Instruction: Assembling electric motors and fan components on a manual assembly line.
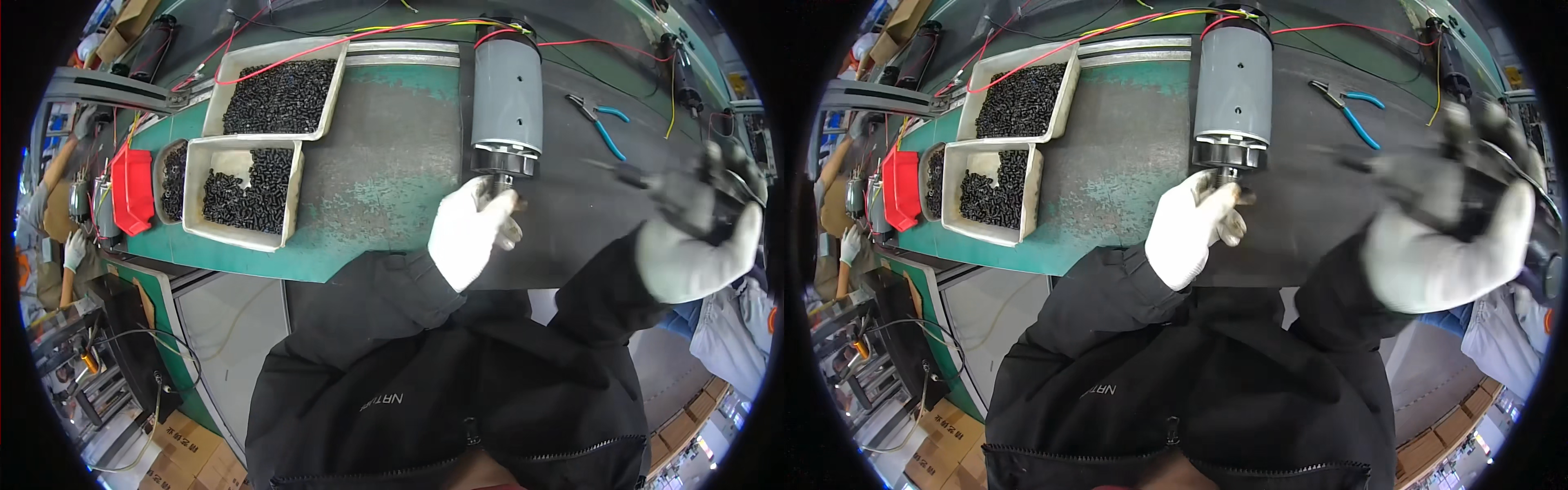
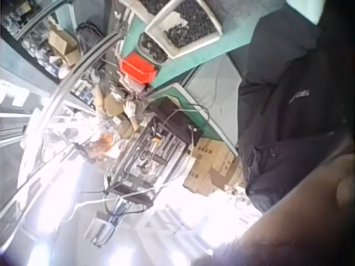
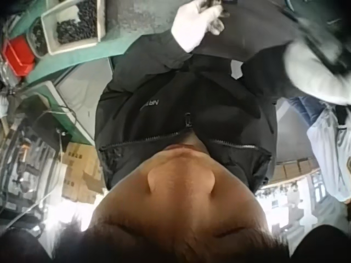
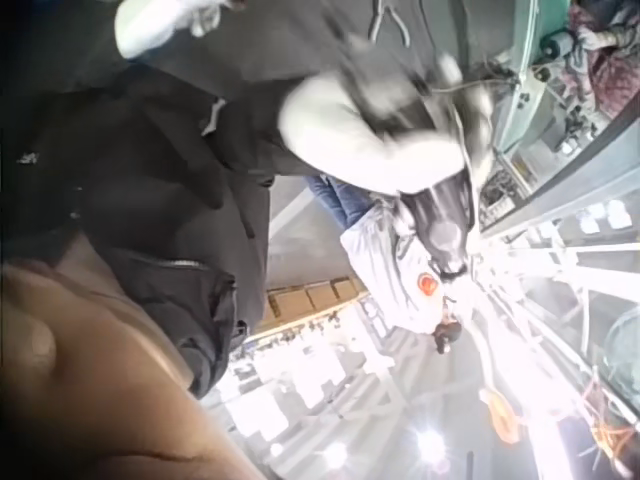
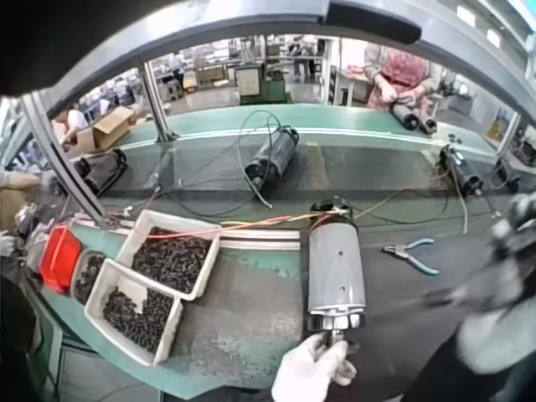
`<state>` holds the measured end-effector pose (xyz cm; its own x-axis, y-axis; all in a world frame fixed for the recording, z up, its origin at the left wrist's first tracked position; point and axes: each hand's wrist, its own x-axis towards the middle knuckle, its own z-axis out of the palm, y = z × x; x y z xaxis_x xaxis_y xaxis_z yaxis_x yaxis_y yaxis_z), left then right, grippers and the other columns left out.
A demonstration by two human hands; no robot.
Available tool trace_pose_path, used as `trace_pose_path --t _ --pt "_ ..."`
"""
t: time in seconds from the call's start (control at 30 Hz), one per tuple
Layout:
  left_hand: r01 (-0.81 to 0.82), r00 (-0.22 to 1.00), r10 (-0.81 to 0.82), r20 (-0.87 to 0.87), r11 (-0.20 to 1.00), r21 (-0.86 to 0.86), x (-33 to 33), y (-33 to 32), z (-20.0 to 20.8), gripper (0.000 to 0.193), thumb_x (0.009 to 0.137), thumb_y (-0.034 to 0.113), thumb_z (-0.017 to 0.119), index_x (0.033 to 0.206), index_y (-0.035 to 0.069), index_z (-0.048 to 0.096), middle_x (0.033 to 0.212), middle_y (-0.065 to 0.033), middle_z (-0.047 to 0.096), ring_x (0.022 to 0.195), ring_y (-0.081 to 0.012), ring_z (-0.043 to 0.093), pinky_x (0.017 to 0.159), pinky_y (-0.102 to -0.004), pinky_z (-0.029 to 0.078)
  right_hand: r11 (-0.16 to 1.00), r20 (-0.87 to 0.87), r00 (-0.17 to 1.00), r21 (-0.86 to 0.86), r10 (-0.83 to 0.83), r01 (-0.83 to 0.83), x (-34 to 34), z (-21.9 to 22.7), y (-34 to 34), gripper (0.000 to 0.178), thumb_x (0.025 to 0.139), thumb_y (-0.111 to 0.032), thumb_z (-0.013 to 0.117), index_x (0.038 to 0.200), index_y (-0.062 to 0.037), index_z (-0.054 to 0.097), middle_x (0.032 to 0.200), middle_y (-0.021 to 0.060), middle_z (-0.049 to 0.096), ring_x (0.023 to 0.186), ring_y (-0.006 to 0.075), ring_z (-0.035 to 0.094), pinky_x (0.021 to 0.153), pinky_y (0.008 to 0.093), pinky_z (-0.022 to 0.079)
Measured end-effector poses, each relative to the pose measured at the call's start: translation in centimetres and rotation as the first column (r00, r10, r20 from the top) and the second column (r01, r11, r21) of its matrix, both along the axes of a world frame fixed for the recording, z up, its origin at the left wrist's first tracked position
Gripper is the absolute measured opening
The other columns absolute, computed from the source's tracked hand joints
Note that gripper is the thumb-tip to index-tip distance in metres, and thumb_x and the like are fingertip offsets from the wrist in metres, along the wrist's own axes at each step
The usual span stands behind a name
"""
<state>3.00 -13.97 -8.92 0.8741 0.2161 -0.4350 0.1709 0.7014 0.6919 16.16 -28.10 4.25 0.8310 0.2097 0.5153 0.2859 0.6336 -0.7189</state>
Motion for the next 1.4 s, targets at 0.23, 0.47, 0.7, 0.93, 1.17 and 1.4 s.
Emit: trace_pose_path --t 0.23,0.47,0.7,0.93,1.17,1.4 --pt "0.042 0.984 0.039 0.171 0.895 -0.445 -0.5 0.5 -2.0 0.024 0.098 0.018 0.058 0.115 0.002 0.053 0.102 -0.0109 0.062 0.071 -0.0075 0.062 0.063 -0.0211 0.051 0.445 0.402 0.631 -0.467 -0.664 0.765 7.9 -4.0 -9.9 0.039 0.09 -0.017 0.068 0.115 0.0099 0.055 0.103 0.0191 0.066 0.086 0.0274 0.066 0.081 0.0387 0.054" --pt "0.102 0.977 0.007 0.214 0.862 -0.496 0.1 1.2 -1.9 0.025 0.098 0.019 0.057 0.117 0.003 0.052 0.104 -0.0123 0.062 0.074 -0.009 0.061 0.062 -0.0236 0.051 0.085 0.868 0.484 -0.476 -0.114 0.875 5.9 -6.8 -6.3 0.051 0.084 -0.008 0.066 0.13 0.0057 0.051 0.128 0.0201 0.057 0.123 0.0316 0.052 0.106 0.0393 0.038" --pt "0.168 0.979 -0.151 0.135 0.978 -0.125 -2.1 1.9 0.1 0.039 0.094 0.029 0.061 0.119 0.0 0.053 0.09 -0.0139 0.066 0.066 -0.0166 0.061 0.058 -0.0297 0.049 -0.125 0.67 0.688 -0.685 0.277 0.718 16.0 -14.5 -7.0 0.041 0.096 -0.021 0.051 0.137 -0.0169 0.054 0.135 0.0221 0.05 0.124 0.0383 0.048 0.106 0.0415 0.037" --pt "0.119 0.98 -0.032 -0.196 -0.694 0.71 -12.3 16.7 9.1 0.018 0.077 0.012 0.063 0.094 0.007 0.064 0.096 -0.012 0.066 0.08 -0.028 0.066 0.064 -0.0351 0.053 0.047 0.668 0.646 -0.708 0.368 0.705 13.6 -13.9 -7.1 0.05 0.097 -0.023 0.052 0.145 -0.0119 0.043 0.14 0.0189 0.045 0.128 0.0371 0.043 0.108 0.0446 0.034" --pt "0.726 0.528 0.8 -0.285 -0.251 0.64 -20.0 37.5 5.4 0.025 0.084 0.024 0.066 0.101 0.007 0.071 0.098 -0.018 0.07 0.096 -0.0314 0.067 0.086 -0.0408 0.051 0.029 0.653 0.757 -0.758 0.034 0.652 16.4 -17.5 -9.3 0.038 0.1 -0.021 0.05 0.133 -0.0029 0.051 0.128 0.0202 0.051 0.12 0.0348 0.051 0.102 0.0409 0.04" --pt "0.694 0.551 0.727 -0.41 -0.125 0.709 -19.8 39.7 3.9 0.036 0.078 0.03 0.075 0.103 0.005 0.071 0.101 -0.0182 0.07 0.098 -0.0334 0.066 0.088 -0.0393 0.051 0.069 0.663 0.745 -0.742 -0.08 0.667 17.4 -17.8 -10.0 0.034 0.102 -0.017 0.046 0.131 0.0001 0.051 0.125 0.0172 0.053 0.117 0.0299 0.053 0.101 0.0376 0.041"
